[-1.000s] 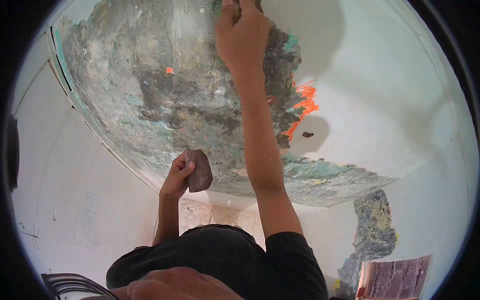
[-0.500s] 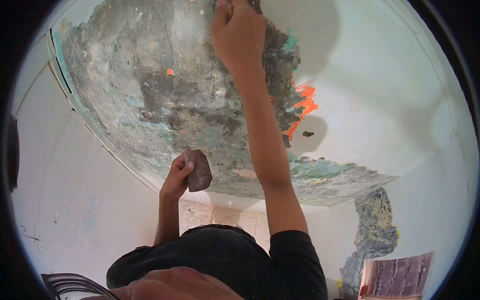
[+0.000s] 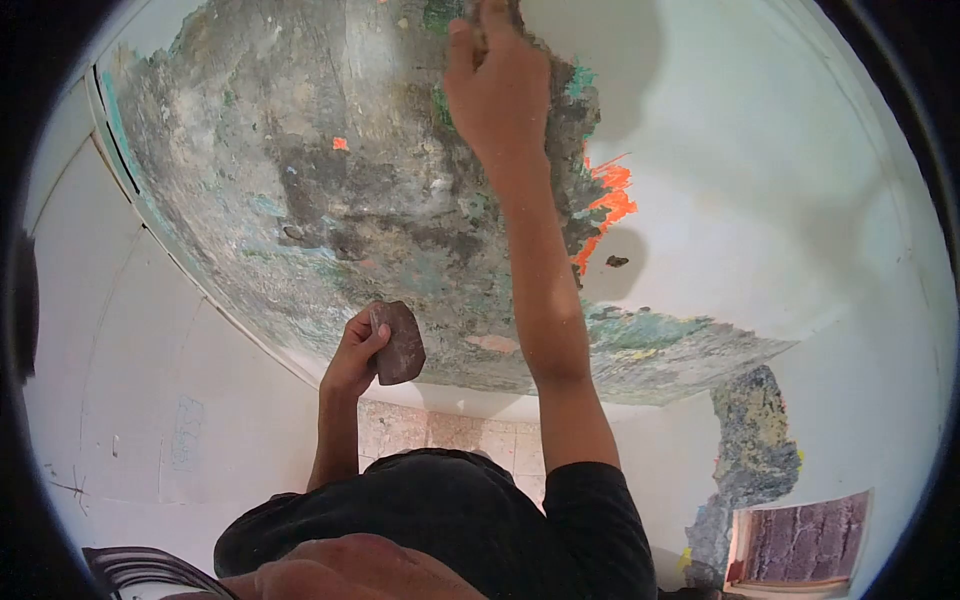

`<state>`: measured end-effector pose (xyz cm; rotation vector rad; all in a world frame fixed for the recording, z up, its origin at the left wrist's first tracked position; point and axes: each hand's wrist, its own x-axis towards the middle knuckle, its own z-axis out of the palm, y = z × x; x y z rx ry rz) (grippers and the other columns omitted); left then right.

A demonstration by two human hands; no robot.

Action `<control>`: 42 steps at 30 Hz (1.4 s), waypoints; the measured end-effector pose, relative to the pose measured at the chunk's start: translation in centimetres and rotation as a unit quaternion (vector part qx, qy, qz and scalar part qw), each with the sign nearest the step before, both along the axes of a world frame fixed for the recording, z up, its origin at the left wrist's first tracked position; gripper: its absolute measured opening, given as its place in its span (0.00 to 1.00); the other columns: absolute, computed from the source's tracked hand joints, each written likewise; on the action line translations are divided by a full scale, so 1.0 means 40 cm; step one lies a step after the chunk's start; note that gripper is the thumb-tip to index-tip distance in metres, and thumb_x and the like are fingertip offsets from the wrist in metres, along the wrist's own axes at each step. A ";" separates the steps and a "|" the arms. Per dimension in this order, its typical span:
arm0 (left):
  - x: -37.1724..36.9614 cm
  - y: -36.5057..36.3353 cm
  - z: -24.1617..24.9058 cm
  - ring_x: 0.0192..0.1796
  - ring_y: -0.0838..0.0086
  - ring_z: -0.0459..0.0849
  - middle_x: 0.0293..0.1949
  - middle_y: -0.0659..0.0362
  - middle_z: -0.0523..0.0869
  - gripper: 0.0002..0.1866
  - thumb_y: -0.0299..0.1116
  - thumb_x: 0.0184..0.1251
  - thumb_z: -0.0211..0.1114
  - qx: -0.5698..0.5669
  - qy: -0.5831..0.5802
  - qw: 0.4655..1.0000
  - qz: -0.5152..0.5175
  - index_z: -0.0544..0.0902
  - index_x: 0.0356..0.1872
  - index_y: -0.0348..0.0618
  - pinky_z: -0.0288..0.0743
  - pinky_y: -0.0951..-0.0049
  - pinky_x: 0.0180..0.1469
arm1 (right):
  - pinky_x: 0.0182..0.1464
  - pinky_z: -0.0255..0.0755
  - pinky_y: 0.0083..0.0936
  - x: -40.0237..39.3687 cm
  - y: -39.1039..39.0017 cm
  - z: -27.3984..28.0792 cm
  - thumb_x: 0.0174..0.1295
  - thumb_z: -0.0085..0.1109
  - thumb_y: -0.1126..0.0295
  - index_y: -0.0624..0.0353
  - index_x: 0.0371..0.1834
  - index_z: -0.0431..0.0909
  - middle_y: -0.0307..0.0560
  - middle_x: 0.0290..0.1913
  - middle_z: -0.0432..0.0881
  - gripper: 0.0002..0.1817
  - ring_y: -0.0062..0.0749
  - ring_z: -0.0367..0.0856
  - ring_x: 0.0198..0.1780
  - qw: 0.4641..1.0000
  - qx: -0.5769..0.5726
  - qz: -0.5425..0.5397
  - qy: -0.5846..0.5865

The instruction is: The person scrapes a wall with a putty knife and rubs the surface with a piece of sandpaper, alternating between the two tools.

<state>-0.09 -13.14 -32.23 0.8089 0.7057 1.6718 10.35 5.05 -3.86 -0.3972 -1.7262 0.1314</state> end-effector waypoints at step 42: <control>0.023 -0.020 0.020 0.45 0.80 0.83 0.44 0.62 0.85 0.11 0.29 0.71 0.62 -0.019 0.013 1.000 0.010 0.78 0.51 0.41 0.79 0.74 0.49 | 0.25 0.64 0.27 0.069 0.017 0.032 0.72 0.50 0.64 0.57 0.72 0.64 0.55 0.18 0.72 0.26 0.32 0.64 0.16 0.995 -0.018 -0.081 -0.056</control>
